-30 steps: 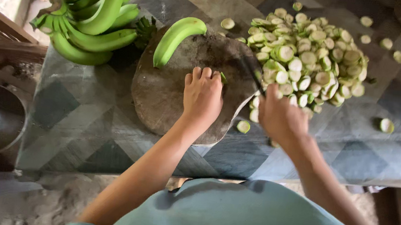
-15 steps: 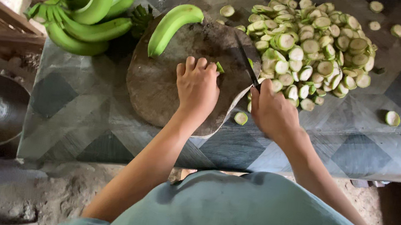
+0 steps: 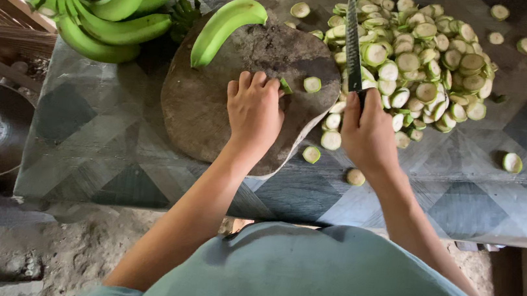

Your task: The person slices a green banana into thin round pieces using a knife on a wooden cutting board. The slices accumulate on the table next to the board.

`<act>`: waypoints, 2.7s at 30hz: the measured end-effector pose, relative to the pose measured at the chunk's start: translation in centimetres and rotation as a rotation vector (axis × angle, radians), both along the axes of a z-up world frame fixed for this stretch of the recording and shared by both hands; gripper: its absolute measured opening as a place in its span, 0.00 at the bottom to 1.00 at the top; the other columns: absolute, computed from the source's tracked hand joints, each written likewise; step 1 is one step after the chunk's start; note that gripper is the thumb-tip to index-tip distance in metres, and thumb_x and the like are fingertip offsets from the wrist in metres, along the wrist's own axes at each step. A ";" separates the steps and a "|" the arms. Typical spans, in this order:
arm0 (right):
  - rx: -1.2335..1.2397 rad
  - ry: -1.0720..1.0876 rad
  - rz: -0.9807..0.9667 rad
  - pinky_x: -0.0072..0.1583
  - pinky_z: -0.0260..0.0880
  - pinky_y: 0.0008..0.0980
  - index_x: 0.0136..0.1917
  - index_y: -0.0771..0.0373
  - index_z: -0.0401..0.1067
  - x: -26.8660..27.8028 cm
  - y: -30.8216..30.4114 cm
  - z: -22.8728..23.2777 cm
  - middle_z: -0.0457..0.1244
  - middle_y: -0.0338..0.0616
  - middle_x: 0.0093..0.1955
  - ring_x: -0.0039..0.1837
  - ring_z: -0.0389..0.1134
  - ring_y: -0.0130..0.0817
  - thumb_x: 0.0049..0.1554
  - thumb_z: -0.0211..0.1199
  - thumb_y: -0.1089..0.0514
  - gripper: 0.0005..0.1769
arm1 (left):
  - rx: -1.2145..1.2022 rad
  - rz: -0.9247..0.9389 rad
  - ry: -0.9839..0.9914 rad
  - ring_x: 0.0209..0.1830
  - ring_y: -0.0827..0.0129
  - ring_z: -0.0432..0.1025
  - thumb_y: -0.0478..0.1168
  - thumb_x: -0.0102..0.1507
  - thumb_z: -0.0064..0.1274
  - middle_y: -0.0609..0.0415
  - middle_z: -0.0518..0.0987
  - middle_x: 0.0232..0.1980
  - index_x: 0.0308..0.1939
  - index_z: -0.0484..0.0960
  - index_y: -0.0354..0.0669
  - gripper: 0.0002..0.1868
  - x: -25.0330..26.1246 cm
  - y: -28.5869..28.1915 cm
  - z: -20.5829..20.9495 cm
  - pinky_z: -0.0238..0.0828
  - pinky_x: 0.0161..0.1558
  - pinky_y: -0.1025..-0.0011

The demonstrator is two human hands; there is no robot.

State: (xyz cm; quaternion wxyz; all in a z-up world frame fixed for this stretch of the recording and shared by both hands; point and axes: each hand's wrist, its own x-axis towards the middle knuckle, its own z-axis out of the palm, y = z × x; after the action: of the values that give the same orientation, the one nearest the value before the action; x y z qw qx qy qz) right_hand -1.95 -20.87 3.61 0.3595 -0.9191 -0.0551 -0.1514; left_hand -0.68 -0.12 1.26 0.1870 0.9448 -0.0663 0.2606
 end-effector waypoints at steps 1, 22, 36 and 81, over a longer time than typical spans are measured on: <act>-0.018 0.014 -0.025 0.36 0.61 0.55 0.48 0.67 0.61 0.2 -0.3 0.3 0.64 0.63 0.33 0.35 0.66 0.63 0.71 0.53 0.51 0.17 | 0.005 0.005 -0.004 0.51 0.55 0.70 0.36 0.59 0.60 0.52 0.79 0.42 0.35 0.84 0.42 0.02 0.1 0.0 0.0 0.62 0.52 0.56; -0.302 0.228 0.146 0.38 0.68 0.60 0.51 0.66 0.63 -0.9 1.9 1.2 0.66 0.61 0.31 0.34 0.69 0.64 0.66 0.53 0.47 0.18 | -0.080 -0.067 -0.080 0.49 0.55 0.71 0.41 0.61 0.59 0.53 0.80 0.40 0.37 0.87 0.43 0.06 0.3 0.8 -0.5 0.62 0.49 0.57; -0.480 0.156 0.156 0.35 0.68 0.59 0.50 0.62 0.60 -3.5 5.5 2.2 0.65 0.57 0.28 0.32 0.69 0.63 0.67 0.51 0.47 0.16 | -0.046 -0.129 0.013 0.52 0.55 0.69 0.36 0.63 0.55 0.51 0.79 0.42 0.36 0.84 0.40 0.05 0.9 1.0 -0.8 0.61 0.53 0.57; -0.223 0.156 -0.036 0.45 0.68 0.56 0.47 0.67 0.72 4.4 -6.8 3.7 0.68 0.64 0.38 0.43 0.71 0.63 0.64 0.58 0.44 0.21 | -0.286 -0.370 0.058 0.46 0.46 0.74 0.27 0.57 0.49 0.41 0.83 0.39 0.45 0.85 0.38 0.15 12.9 -7.6 2.9 0.69 0.54 0.54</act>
State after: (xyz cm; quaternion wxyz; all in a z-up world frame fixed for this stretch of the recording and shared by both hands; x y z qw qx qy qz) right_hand 2.47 -27.70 7.27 0.2558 -0.9631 -0.0270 -0.0789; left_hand 12.22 -7.76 4.15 0.3653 0.8876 -0.1952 0.2016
